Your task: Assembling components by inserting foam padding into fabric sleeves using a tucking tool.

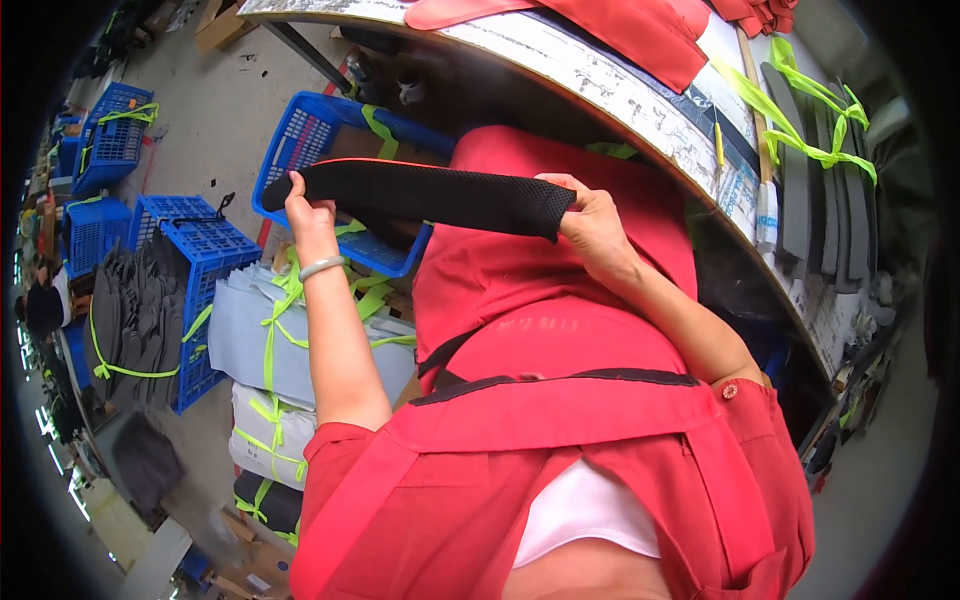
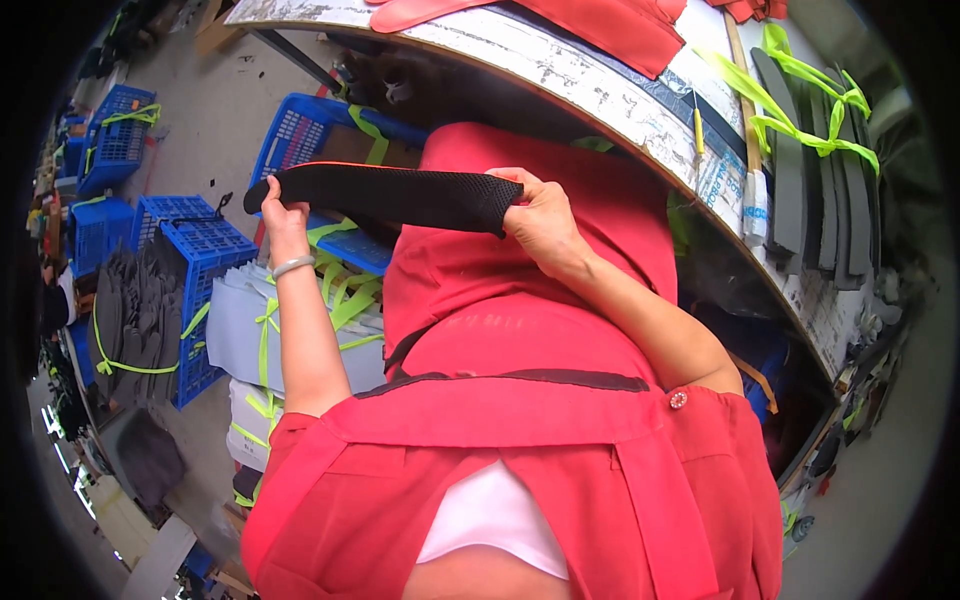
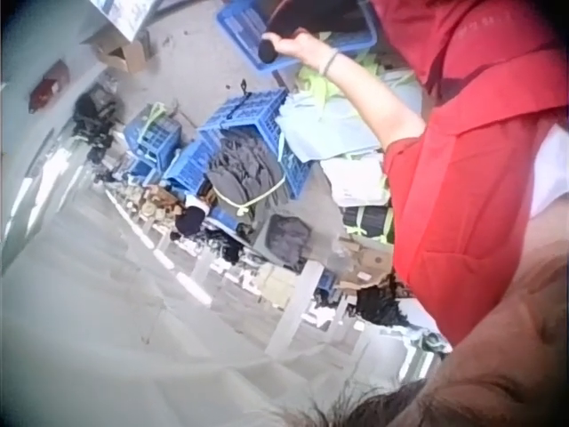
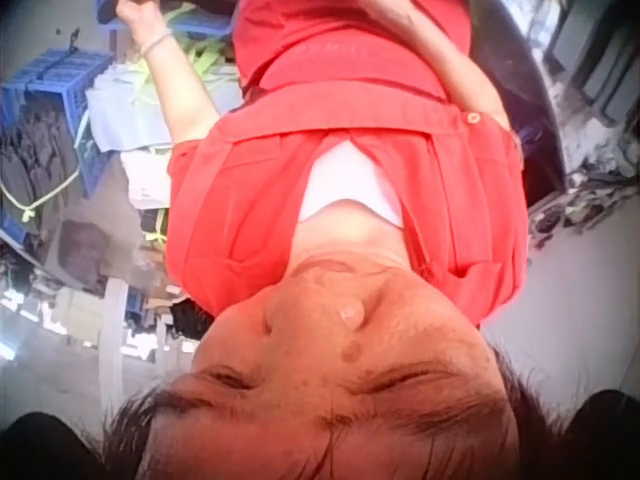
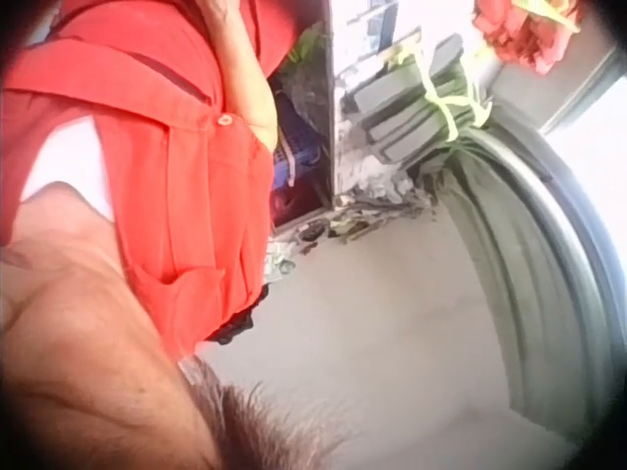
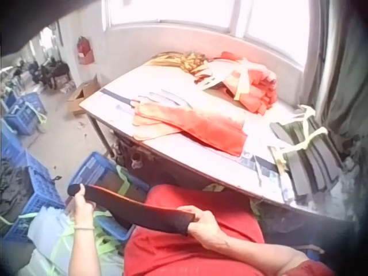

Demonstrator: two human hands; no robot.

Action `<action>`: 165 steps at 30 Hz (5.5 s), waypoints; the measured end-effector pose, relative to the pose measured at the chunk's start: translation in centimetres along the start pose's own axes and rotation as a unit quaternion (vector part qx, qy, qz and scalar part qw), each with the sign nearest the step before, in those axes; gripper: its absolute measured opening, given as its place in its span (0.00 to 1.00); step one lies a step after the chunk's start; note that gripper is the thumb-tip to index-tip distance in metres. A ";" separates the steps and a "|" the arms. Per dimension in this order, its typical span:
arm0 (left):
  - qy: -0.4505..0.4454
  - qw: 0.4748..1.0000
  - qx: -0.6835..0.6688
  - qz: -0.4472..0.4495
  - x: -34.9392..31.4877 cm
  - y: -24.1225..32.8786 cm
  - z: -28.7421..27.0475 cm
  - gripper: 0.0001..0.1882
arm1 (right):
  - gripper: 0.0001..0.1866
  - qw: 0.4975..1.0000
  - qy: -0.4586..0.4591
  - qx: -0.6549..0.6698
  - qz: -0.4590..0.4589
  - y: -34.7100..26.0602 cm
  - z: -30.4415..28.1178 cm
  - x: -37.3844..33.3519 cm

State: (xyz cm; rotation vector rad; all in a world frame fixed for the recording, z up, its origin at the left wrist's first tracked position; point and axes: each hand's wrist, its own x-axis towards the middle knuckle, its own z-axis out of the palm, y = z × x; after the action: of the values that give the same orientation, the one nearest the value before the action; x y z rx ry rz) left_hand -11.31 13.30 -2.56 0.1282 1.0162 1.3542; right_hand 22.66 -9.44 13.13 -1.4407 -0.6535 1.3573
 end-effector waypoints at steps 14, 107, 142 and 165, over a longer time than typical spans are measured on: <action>-0.050 0.998 -0.031 -0.018 -1.9 -0.1 -0.1 0.20 | 0.05 0.997 -0.024 -0.066 -0.017 0.2 0.4 1.0; -0.404 0.860 0.208 -0.233 -9.4 -18.5 28.3 0.17 | 0.08 0.863 0.284 -0.332 -0.254 -1.8 -19.9 1.5; -0.307 0.916 0.062 -0.252 -14.3 -19.2 21.8 0.20 | 0.22 0.969 -0.071 0.230 0.048 -0.7 -8.8 -9.4; -0.323 0.917 -0.028 -0.231 -14.6 -12.8 20.3 0.18 | 0.15 0.862 0.177 -0.423 -0.218 -3.9 -12.6 11.2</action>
State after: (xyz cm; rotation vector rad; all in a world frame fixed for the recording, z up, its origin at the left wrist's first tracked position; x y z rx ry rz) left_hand 13.29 6.84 9.26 0.2551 0.4050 0.8113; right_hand 38.03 -1.89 10.45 -1.9872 -1.3227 0.3998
